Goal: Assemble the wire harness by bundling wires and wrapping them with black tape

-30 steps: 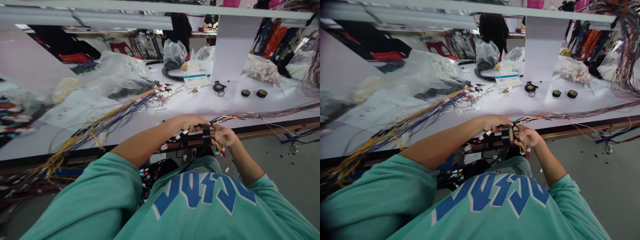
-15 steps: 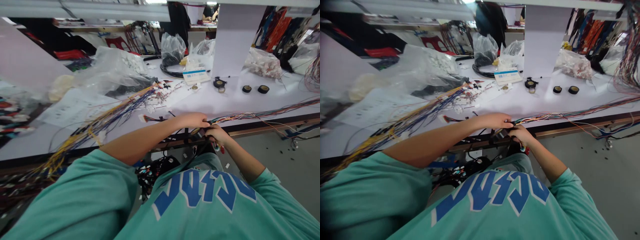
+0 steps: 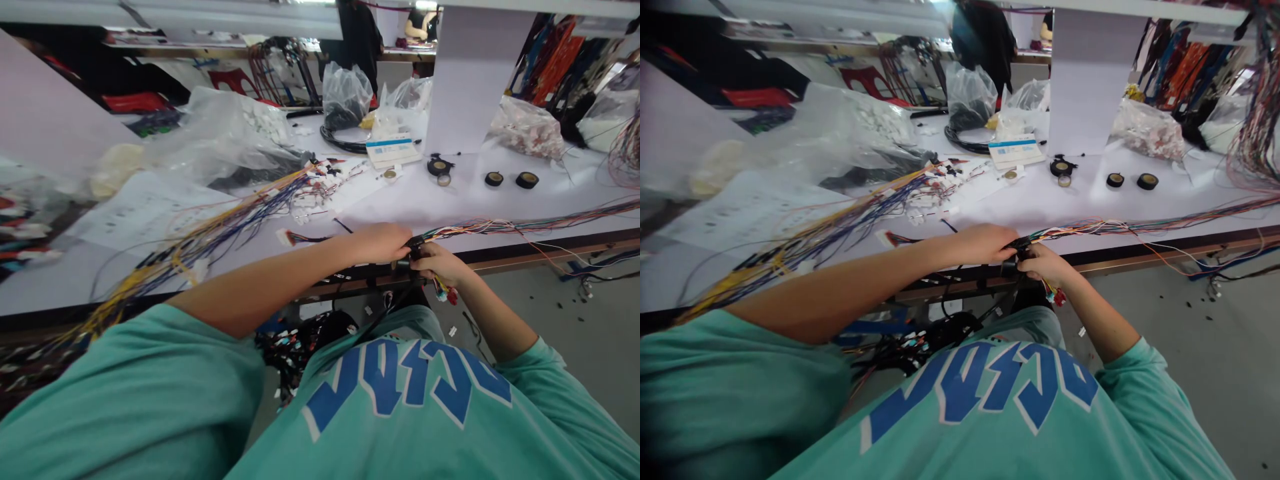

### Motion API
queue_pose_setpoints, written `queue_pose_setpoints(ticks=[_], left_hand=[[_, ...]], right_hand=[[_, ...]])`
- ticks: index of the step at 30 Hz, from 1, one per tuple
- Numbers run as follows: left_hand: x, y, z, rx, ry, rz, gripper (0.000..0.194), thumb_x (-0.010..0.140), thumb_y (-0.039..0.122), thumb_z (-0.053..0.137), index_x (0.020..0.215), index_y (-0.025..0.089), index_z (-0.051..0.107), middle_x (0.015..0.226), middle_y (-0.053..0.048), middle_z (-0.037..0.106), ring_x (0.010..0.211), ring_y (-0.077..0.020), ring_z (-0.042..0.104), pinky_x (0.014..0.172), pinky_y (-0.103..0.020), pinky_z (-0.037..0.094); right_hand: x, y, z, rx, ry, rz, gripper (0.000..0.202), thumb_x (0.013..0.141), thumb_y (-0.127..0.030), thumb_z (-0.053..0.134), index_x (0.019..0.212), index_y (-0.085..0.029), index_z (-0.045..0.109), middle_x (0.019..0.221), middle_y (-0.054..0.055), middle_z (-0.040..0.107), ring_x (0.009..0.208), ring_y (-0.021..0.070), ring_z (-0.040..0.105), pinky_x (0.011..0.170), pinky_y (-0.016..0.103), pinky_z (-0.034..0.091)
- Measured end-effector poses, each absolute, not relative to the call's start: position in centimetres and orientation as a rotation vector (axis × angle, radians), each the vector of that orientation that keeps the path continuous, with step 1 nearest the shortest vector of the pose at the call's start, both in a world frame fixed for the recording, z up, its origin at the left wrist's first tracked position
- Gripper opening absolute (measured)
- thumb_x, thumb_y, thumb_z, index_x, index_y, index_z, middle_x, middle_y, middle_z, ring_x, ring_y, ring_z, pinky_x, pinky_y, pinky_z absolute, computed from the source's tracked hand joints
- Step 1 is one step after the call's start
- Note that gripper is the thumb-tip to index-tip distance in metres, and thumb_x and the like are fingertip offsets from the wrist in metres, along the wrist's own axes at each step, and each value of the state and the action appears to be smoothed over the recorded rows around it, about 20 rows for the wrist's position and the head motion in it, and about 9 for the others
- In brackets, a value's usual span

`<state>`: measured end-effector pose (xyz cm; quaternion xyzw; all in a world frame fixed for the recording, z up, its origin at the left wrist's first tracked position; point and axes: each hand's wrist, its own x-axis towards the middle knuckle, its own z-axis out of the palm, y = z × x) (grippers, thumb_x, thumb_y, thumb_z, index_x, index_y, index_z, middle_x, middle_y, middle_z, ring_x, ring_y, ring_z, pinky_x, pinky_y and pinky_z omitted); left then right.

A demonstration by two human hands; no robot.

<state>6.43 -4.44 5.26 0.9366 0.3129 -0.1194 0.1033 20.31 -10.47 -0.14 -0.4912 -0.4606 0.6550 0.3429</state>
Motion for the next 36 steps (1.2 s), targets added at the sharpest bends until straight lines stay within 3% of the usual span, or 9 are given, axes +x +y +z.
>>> queue_pose_setpoints(ticks=[8, 21, 25, 27, 33, 36], left_hand=[[5.8, -5.0, 4.8, 2.893, 0.869, -0.44, 0.034, 0.089, 0.028, 0.034, 0.107, 0.01, 0.056, 0.087, -0.014, 0.067, 0.079, -0.0223, 0.063, 0.061, -0.028, 0.038], [6.2, -6.4, 3.5, 2.958, 1.12, -0.206, 0.029, 0.086, 0.014, 0.033, 0.103, 0.007, 0.055, 0.088, -0.019, 0.066, 0.086, -0.0299, 0.064, 0.066, -0.036, 0.046], [6.0, -6.3, 2.7, 2.592, 1.248, 0.097, 0.025, 0.082, 0.015, 0.041, 0.105, 0.015, 0.052, 0.094, -0.011, 0.066, 0.09, -0.0236, 0.064, 0.073, -0.033, 0.047], [5.8, -6.4, 2.2, 2.294, 1.197, 0.342, 0.033, 0.077, 0.014, 0.047, 0.111, 0.018, 0.046, 0.094, -0.006, 0.066, 0.086, -0.0182, 0.063, 0.074, -0.03, 0.047], [5.8, -7.2, 1.6, 1.277, 1.116, 0.797, 0.06, 0.071, 0.015, 0.057, 0.122, 0.019, 0.026, 0.07, 0.006, 0.056, 0.052, -0.0068, 0.051, 0.055, -0.022, 0.042], [5.8, -6.6, 2.1, 0.961, 1.088, 0.668, 0.047, 0.069, 0.01, 0.06, 0.11, 0.015, 0.039, 0.061, 0.005, 0.052, 0.047, -0.0058, 0.047, 0.05, -0.021, 0.039]], right_hand=[[19.9, -11.3, 0.2, -1.317, -1.044, 1.646, 0.035, 0.05, -0.021, 0.054, 0.082, -0.021, 0.04, 0.047, -0.013, 0.046, 0.029, 0.0009, 0.026, 0.031, 0.015, 0.01], [19.0, -12.2, 0.6, -1.235, -0.948, 1.613, 0.037, 0.06, -0.023, 0.057, 0.092, -0.022, 0.039, 0.056, -0.01, 0.052, 0.033, 0.0031, 0.036, 0.031, 0.014, 0.022], [18.5, -11.7, -0.2, -1.185, -0.879, 1.539, 0.037, 0.056, -0.021, 0.058, 0.09, -0.021, 0.044, 0.068, -0.005, 0.056, 0.057, 0.01, 0.055, 0.043, 0.019, 0.042], [18.3, -11.3, -0.6, -1.128, -0.852, 1.466, 0.035, 0.057, -0.022, 0.059, 0.09, -0.02, 0.046, 0.077, -0.003, 0.057, 0.071, 0.0117, 0.057, 0.054, 0.022, 0.047], [17.3, -10.6, -1.6, -1.072, -0.84, 1.269, 0.03, 0.063, -0.028, 0.058, 0.09, -0.022, 0.047, 0.086, -0.001, 0.054, 0.076, 0.0116, 0.053, 0.065, 0.024, 0.046], [16.6, -10.6, -2.0, -1.057, -0.825, 1.227, 0.031, 0.064, -0.027, 0.057, 0.092, -0.023, 0.045, 0.084, -0.002, 0.053, 0.071, 0.0107, 0.052, 0.063, 0.023, 0.045]])
